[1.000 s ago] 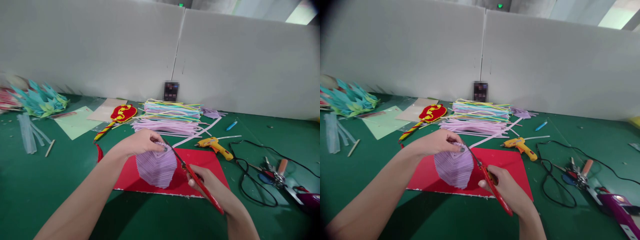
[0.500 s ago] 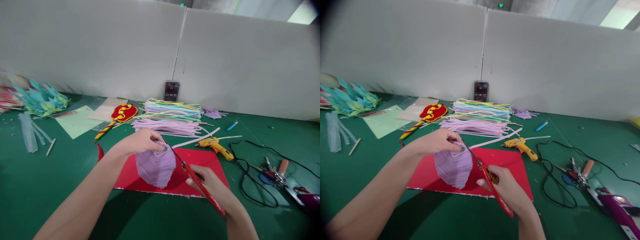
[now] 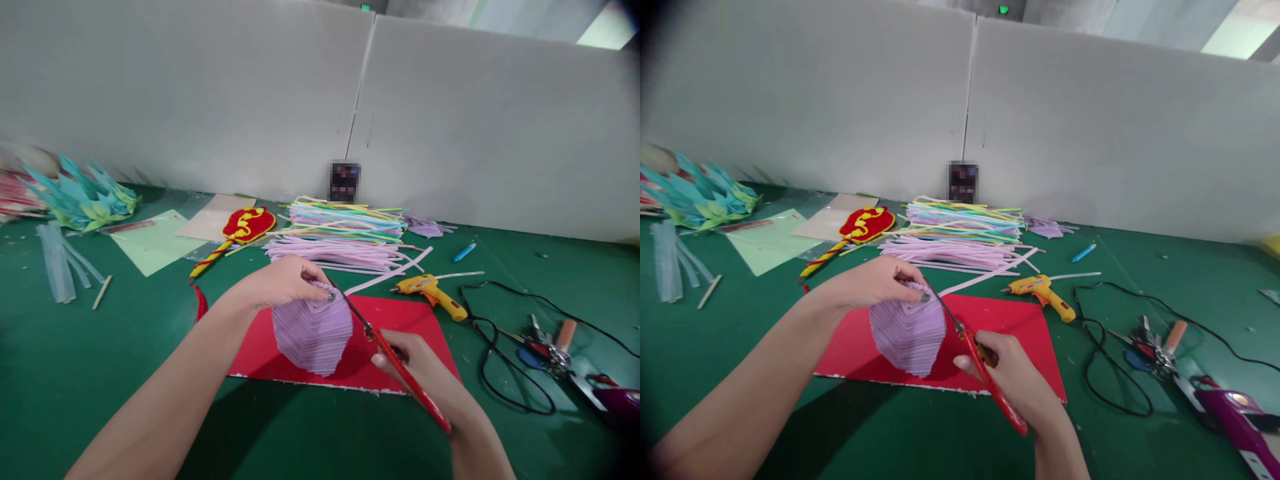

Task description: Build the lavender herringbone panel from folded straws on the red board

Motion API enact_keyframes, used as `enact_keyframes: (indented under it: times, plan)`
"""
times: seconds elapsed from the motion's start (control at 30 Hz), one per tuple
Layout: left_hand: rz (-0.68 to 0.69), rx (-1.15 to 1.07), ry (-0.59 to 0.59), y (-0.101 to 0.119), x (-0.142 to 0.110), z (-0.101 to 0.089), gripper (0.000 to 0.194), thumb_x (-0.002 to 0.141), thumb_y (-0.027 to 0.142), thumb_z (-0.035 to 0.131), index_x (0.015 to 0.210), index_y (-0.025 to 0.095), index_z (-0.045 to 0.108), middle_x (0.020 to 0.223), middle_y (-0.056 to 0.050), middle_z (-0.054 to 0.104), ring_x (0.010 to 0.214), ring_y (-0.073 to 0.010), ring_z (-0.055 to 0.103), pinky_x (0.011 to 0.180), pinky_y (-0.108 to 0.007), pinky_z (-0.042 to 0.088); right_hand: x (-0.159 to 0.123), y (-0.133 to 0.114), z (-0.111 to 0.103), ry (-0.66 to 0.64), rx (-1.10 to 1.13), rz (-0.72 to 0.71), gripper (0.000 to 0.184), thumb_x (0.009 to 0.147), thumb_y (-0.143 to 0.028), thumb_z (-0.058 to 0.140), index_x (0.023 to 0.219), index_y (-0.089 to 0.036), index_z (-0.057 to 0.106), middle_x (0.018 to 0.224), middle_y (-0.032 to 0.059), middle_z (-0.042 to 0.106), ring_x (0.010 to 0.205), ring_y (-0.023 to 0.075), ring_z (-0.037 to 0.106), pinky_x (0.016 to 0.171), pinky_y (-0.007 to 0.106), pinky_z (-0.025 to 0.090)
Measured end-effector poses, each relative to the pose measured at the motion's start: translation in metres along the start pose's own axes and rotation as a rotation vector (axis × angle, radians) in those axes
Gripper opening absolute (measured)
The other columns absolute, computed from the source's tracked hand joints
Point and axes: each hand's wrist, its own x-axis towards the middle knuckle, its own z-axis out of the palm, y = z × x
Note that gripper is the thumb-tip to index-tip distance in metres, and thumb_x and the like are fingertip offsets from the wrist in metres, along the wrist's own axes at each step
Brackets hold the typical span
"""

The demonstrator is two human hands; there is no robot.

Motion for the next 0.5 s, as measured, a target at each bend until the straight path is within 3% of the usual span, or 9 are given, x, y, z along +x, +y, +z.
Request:
enact_keyframes:
  times: [0.5]
  plan:
    - [-0.005,0.0,0.021,0.0019,-0.0006,0.0003,0.019,0.067,0.034,0.063,0.078,0.019,0.068,0.073,0.001,0.065,0.071,-0.0143,0.057,0.06,-0.022,0.038,0.0038,0.0039,0.0027,0.057,-0.025,-0.003,0.042,0.073,-0.056,0.055,0.071,-0.014,0.06,0.061,-0.0016,0.05,0.06,0.0124,0.044,0.052,0.022,0.033]
